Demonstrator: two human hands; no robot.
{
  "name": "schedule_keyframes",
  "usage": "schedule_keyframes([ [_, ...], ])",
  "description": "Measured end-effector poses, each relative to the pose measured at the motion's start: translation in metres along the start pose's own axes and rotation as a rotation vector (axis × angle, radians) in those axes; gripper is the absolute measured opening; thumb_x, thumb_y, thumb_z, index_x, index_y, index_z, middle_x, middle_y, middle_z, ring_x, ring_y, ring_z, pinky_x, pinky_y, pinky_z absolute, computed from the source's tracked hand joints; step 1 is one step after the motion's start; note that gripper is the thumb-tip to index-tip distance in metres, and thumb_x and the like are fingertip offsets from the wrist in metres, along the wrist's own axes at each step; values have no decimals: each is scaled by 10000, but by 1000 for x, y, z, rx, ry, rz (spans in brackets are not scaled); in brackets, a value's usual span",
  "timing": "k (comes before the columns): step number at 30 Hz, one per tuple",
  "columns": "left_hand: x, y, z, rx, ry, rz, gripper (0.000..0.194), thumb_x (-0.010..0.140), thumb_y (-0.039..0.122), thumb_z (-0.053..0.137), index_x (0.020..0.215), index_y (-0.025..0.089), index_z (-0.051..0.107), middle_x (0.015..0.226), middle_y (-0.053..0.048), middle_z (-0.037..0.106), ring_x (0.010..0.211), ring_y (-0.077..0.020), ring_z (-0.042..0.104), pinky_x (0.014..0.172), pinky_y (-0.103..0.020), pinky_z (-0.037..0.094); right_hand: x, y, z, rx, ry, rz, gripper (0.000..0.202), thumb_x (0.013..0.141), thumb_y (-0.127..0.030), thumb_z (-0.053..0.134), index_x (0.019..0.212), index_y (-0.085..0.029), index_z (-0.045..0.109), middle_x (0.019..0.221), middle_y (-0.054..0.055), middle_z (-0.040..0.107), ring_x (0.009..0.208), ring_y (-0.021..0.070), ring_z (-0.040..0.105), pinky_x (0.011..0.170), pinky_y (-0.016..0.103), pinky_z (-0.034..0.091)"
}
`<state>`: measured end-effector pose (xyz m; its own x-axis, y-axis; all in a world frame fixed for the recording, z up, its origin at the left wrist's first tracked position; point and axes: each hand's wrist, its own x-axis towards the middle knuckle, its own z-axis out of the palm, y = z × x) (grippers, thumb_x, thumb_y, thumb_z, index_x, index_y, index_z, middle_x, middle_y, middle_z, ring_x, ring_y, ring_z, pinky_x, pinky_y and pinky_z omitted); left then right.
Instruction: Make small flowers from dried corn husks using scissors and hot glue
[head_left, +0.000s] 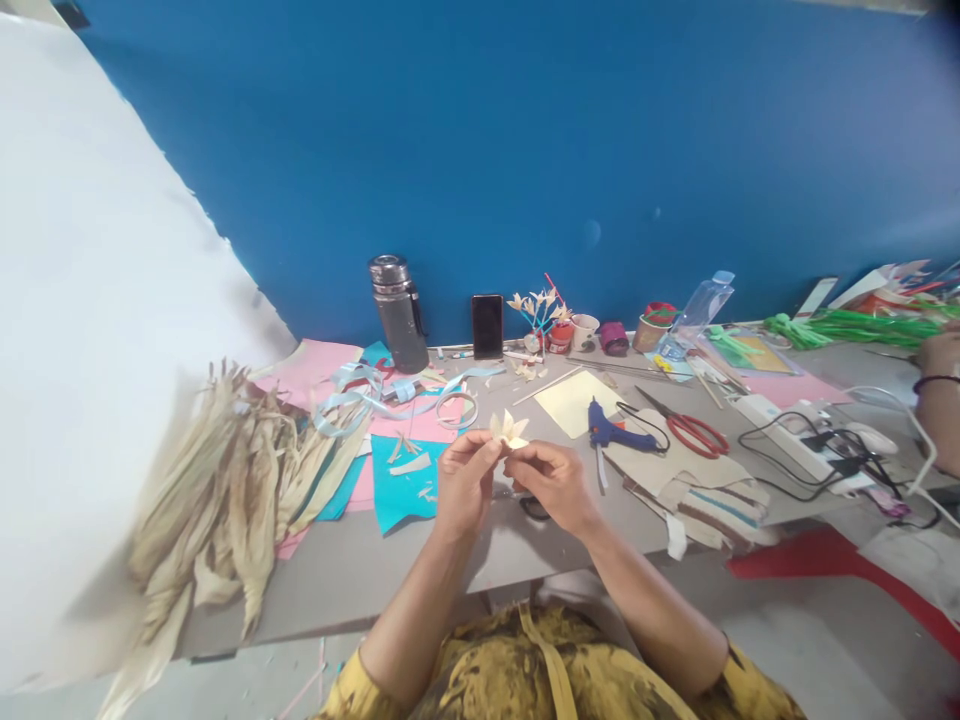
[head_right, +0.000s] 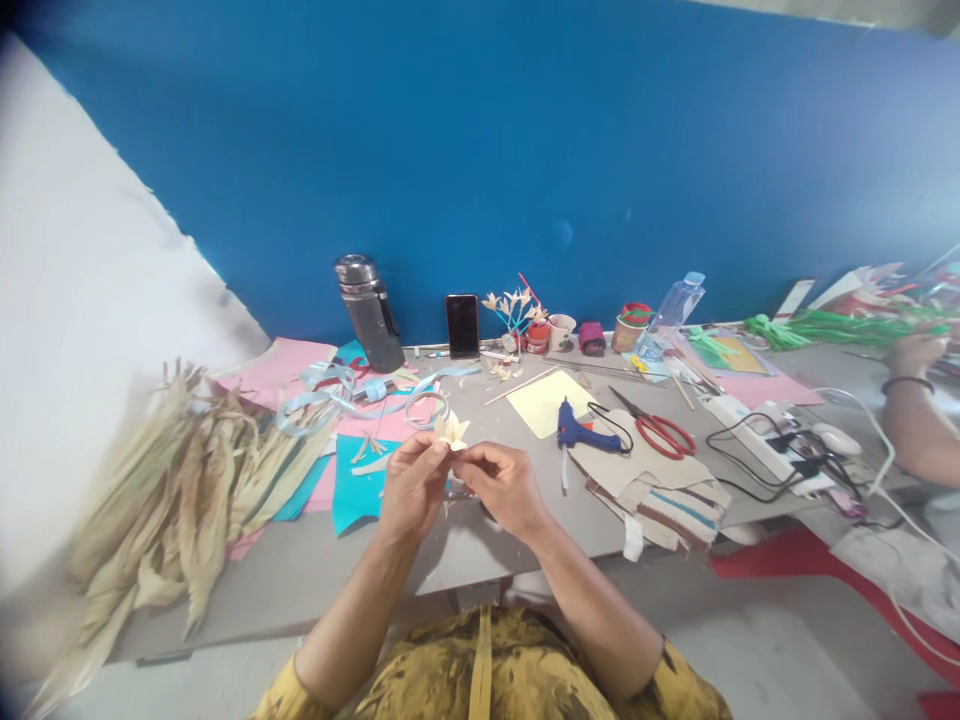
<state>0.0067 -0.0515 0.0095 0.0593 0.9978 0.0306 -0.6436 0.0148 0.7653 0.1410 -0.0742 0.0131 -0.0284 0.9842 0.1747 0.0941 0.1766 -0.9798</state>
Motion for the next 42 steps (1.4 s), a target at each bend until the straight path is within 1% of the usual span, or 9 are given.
schedule_keyframes([
  [6, 3, 1, -3, -10, 182, -39, 191, 656, 265, 819, 685, 163, 660, 714, -2, 650, 677, -105, 586, 689, -243, 495, 12, 13, -10, -50, 75, 151, 201, 784, -367, 672, 776, -167, 681, 598, 1, 641, 467, 115, 528, 465, 226, 415],
  [10, 1, 1, -3, -3, 244, -93, 219, 618, 276, 827, 699, 164, 656, 733, -10, 648, 687, -116, 588, 649, -239, 482, 26, 33, -18, -254, 76, 201, 182, 754, -317, 659, 860, -171, 685, 652, 10, 655, 495, 133, 526, 495, 251, 421],
  [13, 0, -4, -1, 36, 232, -105, 204, 632, 273, 812, 698, 171, 648, 701, 3, 632, 671, -111, 580, 647, -234, 469, 29, 33, -21, -448, 150, 23, 170, 765, -286, 648, 885, -186, 715, 890, 64, 701, 653, 156, 577, 656, 294, 467],
  [15, -1, -8, 0, 89, 235, -107, 183, 656, 281, 790, 697, 176, 646, 682, 6, 630, 660, -110, 579, 651, -233, 460, 28, 25, -20, -405, 170, -52, 174, 813, -326, 620, 851, -185, 715, 907, 67, 689, 685, 158, 570, 689, 294, 462],
  [20, -3, -16, 5, 270, 214, -71, 103, 683, 257, 715, 680, 177, 651, 656, 2, 626, 640, -115, 562, 634, -234, 431, 27, 0, -15, -53, -19, -8, 253, 822, -414, 648, 778, -167, 677, 673, -4, 596, 584, 121, 485, 559, 243, 387],
  [26, -1, -11, 5, 336, 148, -141, 94, 673, 207, 625, 623, 187, 549, 543, 28, 518, 521, -103, 471, 538, -225, 379, 30, 1, -24, 153, 40, 117, 321, 758, -462, 717, 690, -154, 657, 508, -67, 404, 485, 78, 319, 472, 231, 241],
  [34, 1, -5, 6, 354, -6, -140, 206, 753, 263, 562, 574, 204, 479, 438, 65, 331, 398, -90, 340, 436, -219, 299, 24, 5, -33, 150, -46, 96, 376, 792, -521, 692, 716, -154, 666, 541, -57, 434, 498, 75, 332, 475, 217, 249],
  [38, 3, -4, 8, 469, -22, -136, 280, 803, 360, 615, 585, 192, 563, 398, 69, 334, 376, -94, 354, 430, -224, 323, 20, 0, -35, 47, -56, 84, 349, 835, -491, 634, 722, -161, 638, 536, -61, 408, 499, 81, 325, 472, 212, 273],
  [42, 5, 1, 13, 574, -1, -80, 131, 713, 296, 728, 715, 171, 691, 567, 2, 600, 510, -117, 522, 523, -224, 425, 17, -8, -38, -79, -74, 28, 274, 874, -384, 570, 733, -163, 646, 614, -39, 502, 530, 85, 380, 499, 211, 312],
])
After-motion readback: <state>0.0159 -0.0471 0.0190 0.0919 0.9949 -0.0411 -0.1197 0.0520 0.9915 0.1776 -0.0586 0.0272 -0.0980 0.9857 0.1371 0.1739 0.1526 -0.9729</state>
